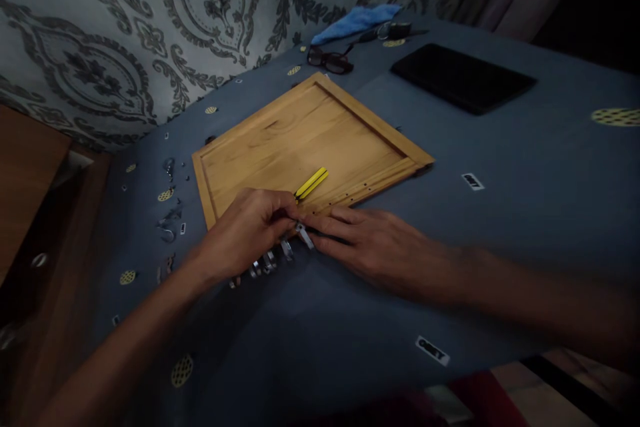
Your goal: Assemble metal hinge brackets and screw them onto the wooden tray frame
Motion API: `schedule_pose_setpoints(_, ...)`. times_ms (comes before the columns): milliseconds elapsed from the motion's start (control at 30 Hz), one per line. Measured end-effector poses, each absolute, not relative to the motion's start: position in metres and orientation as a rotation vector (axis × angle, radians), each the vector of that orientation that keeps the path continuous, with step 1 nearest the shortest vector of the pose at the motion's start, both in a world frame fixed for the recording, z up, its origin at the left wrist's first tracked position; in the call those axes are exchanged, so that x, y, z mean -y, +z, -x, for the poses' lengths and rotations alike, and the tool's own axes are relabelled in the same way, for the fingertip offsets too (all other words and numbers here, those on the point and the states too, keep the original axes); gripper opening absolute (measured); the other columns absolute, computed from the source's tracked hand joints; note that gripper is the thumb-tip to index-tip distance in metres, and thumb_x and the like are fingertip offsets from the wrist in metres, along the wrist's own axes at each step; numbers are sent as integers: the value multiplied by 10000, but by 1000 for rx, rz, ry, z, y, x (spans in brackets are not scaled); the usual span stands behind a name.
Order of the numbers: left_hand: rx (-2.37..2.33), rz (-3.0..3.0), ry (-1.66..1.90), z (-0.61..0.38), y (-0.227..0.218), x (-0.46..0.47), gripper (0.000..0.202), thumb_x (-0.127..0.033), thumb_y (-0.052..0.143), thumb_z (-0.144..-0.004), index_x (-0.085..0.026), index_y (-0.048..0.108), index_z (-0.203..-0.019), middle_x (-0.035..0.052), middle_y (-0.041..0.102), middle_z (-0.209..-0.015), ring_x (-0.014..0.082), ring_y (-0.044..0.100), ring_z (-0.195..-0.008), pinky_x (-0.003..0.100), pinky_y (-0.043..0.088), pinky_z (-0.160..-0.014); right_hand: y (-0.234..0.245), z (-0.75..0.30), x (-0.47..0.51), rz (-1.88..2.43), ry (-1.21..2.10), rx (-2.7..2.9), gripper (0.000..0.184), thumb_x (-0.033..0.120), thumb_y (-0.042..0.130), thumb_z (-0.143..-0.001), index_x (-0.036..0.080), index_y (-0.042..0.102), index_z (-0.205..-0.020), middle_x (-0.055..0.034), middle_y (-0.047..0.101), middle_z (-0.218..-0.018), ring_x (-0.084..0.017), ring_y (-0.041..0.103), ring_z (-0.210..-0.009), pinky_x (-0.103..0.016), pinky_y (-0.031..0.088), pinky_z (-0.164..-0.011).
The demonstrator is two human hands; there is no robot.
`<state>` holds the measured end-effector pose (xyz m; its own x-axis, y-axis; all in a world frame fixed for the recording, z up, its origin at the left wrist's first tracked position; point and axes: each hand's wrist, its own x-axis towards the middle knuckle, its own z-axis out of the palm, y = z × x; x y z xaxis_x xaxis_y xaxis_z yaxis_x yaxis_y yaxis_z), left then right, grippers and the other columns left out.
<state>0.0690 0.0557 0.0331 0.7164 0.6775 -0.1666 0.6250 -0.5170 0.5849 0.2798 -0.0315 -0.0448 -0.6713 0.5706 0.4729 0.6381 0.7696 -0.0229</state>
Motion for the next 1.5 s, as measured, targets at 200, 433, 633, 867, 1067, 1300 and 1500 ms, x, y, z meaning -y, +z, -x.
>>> schedule_pose_setpoints(200, -985, -2347, 167, -69, 31, -53, 155, -80, 659, -842, -207, 736, -798, -37, 728, -690, 132, 628, -627, 224, 399, -586, -44, -279, 32, 942, -127, 2540, 365, 14, 477, -935, 142, 717, -1179, -151, 727, -1358, -233, 666, -1059, -341, 609, -754)
schedule_pose_setpoints(433, -1002, -2358, 188, -70, 29, -52, 154, -68, 687, -844, -205, 746, -809, -36, 739, -697, 134, 634, -628, 226, 407, -601, -44, -279, 31, 910, -170, 2504, 318, 17, 484, -952, 128, 716, -1138, -146, 745, -1322, -228, 667, -1019, -331, 601, -731)
schedule_pose_setpoints(633, -981, -2377, 184, -71, 27, -52, 155, -69, 674, -861, -202, 738, -813, -33, 737, -716, 134, 631, -645, 232, 408, -623, -44, -279, 32, 897, -196, 2486, 255, 31, 541, -948, 125, 710, -1114, -147, 751, -1311, -232, 664, -962, -328, 574, -651)
schedule_pose_setpoints(867, -986, -2378, 82, -72, 37, -52, 130, -73, 679, -860, -195, 722, -873, -49, 702, -704, 122, 612, -639, 230, 392, -611, -47, -280, 30, 908, -171, 2516, 269, 55, 553, -960, 127, 706, -1169, -134, 737, -1352, -240, 671, -1038, -341, 602, -716)
schedule_pose_setpoints(1067, -1115, -2403, 243, -56, 53, -34, 101, -251, 619, -982, -219, 697, -1038, -25, 733, -794, 149, 667, -691, 253, 457, -626, -47, -280, 31, 922, -143, 2544, 302, 86, 516, -1005, 118, 695, -1246, -148, 696, -1424, -244, 675, -1068, -349, 610, -722)
schedule_pose_setpoints(1300, -1175, -2638, 395, -59, 24, 7, 514, -293, 814, -897, -197, 593, -1350, 96, 755, -1222, 311, 659, -1148, 465, 546, -970, -52, -280, 30, 883, -129, 2484, 281, 117, 582, -996, 93, 691, -1254, -150, 737, -1340, -272, 688, -1073, -385, 630, -768)
schedule_pose_setpoints(1500, -1264, -2704, 403, -66, 10, 12, 625, -302, 836, -894, -146, 525, -1413, 118, 760, -1229, 333, 637, -1160, 498, 519, -979, -52, -280, 29, 869, -144, 2479, 260, 110, 557, -1006, 99, 692, -1228, -150, 750, -1300, -260, 697, -1067, -384, 634, -804)
